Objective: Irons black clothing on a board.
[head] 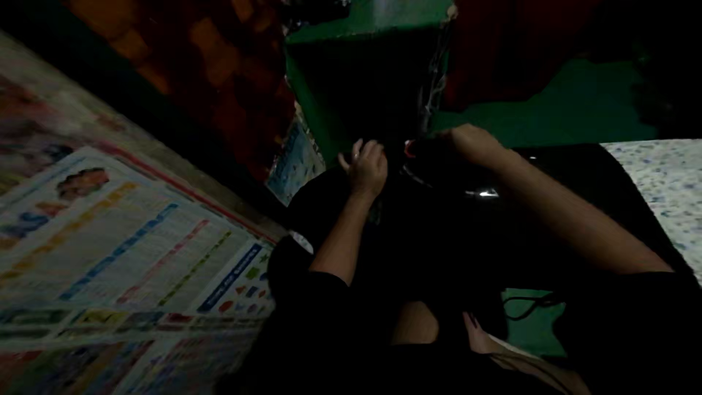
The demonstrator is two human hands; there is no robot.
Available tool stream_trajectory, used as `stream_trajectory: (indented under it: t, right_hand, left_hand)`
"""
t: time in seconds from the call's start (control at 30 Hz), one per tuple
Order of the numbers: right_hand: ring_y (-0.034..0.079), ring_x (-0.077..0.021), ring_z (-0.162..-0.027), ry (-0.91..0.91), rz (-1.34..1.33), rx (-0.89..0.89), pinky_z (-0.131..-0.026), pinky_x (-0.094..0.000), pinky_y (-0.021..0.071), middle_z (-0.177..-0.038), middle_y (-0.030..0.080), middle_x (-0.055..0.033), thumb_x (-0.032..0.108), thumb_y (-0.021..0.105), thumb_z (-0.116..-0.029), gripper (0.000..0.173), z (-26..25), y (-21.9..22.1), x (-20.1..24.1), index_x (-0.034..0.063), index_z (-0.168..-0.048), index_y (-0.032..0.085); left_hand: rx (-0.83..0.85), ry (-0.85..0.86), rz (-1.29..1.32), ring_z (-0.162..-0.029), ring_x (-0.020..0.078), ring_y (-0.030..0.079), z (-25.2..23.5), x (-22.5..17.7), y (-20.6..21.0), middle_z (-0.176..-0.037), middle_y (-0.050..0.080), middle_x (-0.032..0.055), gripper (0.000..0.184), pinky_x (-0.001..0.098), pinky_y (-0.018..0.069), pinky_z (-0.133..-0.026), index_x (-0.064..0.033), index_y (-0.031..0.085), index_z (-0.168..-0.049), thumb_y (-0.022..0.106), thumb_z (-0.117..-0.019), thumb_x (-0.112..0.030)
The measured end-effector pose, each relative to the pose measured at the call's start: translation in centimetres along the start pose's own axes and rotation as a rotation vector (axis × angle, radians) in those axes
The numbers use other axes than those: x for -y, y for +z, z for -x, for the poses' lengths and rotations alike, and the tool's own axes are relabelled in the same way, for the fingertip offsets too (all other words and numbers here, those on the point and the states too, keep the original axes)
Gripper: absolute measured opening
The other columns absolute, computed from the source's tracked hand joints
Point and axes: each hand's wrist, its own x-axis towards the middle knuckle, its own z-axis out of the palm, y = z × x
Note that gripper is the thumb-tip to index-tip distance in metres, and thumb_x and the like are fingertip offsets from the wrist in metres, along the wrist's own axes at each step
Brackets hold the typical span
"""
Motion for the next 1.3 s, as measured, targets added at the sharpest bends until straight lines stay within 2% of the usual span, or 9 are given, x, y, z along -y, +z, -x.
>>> stream_trajectory:
  t: [0.1, 0.23, 0.33, 0.4, 0.6, 0.7, 0.83, 1.13, 1.3]
  right_hand:
    - [0.069, -0.0417, -0.101, 0.093, 0.033, -0.001, -0.084, -0.0622, 0.0545, -0.103, 0.07, -0.0208, 0.022, 0.064, -0.1025, 0.02, 1.9, -0.5, -2.0, 0.0047, -0.113, 0.067]
    - [0.066, -0.0489, -0.11, 0.355, -0.005, -0.108, -0.087, -0.0686, 0.0518, -0.115, 0.068, -0.0278, 0.021, 0.068, -0.0997, 0.029, 2.4, -1.8, -7.6, 0.0017, -0.121, 0.066]
    - [0.063, -0.0544, -0.112, 0.521, 0.004, -0.206, -0.088, -0.0745, 0.049, -0.117, 0.066, -0.0326, 0.033, 0.07, -0.0992, 0.042, 3.4, -3.1, -12.8, -0.0019, -0.123, 0.064]
    - [0.059, -0.0593, -0.117, 0.611, 0.006, -0.231, -0.091, -0.0774, 0.0449, -0.122, 0.062, -0.0386, 0.027, 0.067, -0.1009, 0.043, 4.3, -4.1, -14.6, -0.0085, -0.124, 0.062]
    - [0.063, -0.0561, -0.109, 0.476, 0.005, -0.188, -0.09, -0.0747, 0.0466, -0.113, 0.066, -0.0354, 0.018, 0.071, -0.0989, 0.032, 6.9, -3.6, -18.1, -0.0072, -0.118, 0.065]
    - [0.066, -0.0522, -0.1, 0.309, -0.026, -0.136, -0.086, -0.0714, 0.0493, -0.105, 0.068, -0.0324, 0.005, 0.068, -0.0983, 0.021, 9.8, -2.9, -16.7, -0.0052, -0.117, 0.067]
    - [0.07, -0.0453, -0.098, 0.119, 0.017, -0.122, -0.086, -0.0686, 0.0514, -0.104, 0.074, -0.0225, 0.015, 0.065, -0.1025, 0.023, 11.5, -1.9, -14.8, 0.0118, -0.124, 0.072]
    - [0.07, -0.0471, -0.09, -0.026, 0.069, -0.132, -0.076, -0.0669, 0.0526, -0.091, 0.072, -0.0235, 0.013, 0.073, -0.0951, 0.016, 4.5, -0.4, -7.8, 0.0032, -0.108, 0.071]
    - [0.068, -0.0447, -0.108, 0.118, 0.038, -0.039, -0.086, -0.0646, 0.0521, -0.11, 0.07, -0.0234, 0.023, 0.07, -0.0984, 0.026, -1.4, -0.6, -2.1, 0.0042, -0.117, 0.068]
  left_hand:
    - [0.538, -0.183, -0.056, -0.152, 0.0367, 0.031, -2.4, 2.3, 2.2, -0.158, 0.047, 0.0062, 0.054, 0.0799, 0.008, -0.113, -0.0239, 0.048, -0.154, 0.035, -0.109, -0.051]
    - [0.538, -0.237, -0.058, -0.148, 0.0376, 0.037, -2.8, 2.3, 2.5, -0.154, 0.05, 0.011, 0.059, 0.0771, 0.0106, -0.114, -0.0204, 0.05, -0.152, 0.04, -0.1064, -0.056]
    - [0.529, -0.257, -0.057, -0.148, 0.0388, 0.037, -2.8, 2.2, 2.6, -0.154, 0.05, 0.0118, 0.06, 0.0766, 0.0109, -0.114, -0.0196, 0.05, -0.152, 0.04, -0.1063, -0.056]
    - [0.518, -0.261, -0.06, -0.147, 0.0389, 0.037, -2.8, 2.2, 2.7, -0.154, 0.05, 0.0126, 0.06, 0.077, 0.0111, -0.114, -0.0184, 0.051, -0.151, 0.04, -0.1066, -0.056]
    - [0.51, -0.333, -0.028, -0.147, 0.0378, 0.038, -2.8, 1.5, 2.0, -0.151, 0.053, 0.0129, 0.055, 0.0739, 0.0105, -0.115, -0.0182, 0.054, -0.15, 0.043, -0.1071, -0.052]
    - [0.53, -0.351, -0.028, -0.146, 0.0409, 0.037, -3.2, 1.3, 2.3, -0.149, 0.054, 0.0158, 0.052, 0.0754, 0.0111, -0.114, -0.0216, 0.053, -0.15, 0.044, -0.1072, -0.05]
    - [0.494, -0.384, 0.064, -0.136, 0.0431, 0.05, -4.3, 1.4, 2.7, -0.133, 0.066, 0.0167, 0.038, 0.0765, 0.0153, -0.112, -0.0168, 0.064, -0.134, 0.05, -0.107, -0.039]
    - [0.466, -0.446, 0.034, -0.123, 0.0383, 0.061, -5.5, 1.1, 3.5, -0.123, 0.07, 0.0194, 0.034, 0.0673, 0.0254, -0.113, -0.0087, 0.06, -0.133, 0.04, -0.1109, -0.024]
    - [0.467, -0.434, -0.007, -0.124, 0.0415, 0.06, -5.6, 1.1, 4.0, -0.123, 0.069, 0.022, 0.037, 0.0682, 0.0253, -0.113, -0.0077, 0.059, -0.134, 0.037, -0.1116, -0.026]
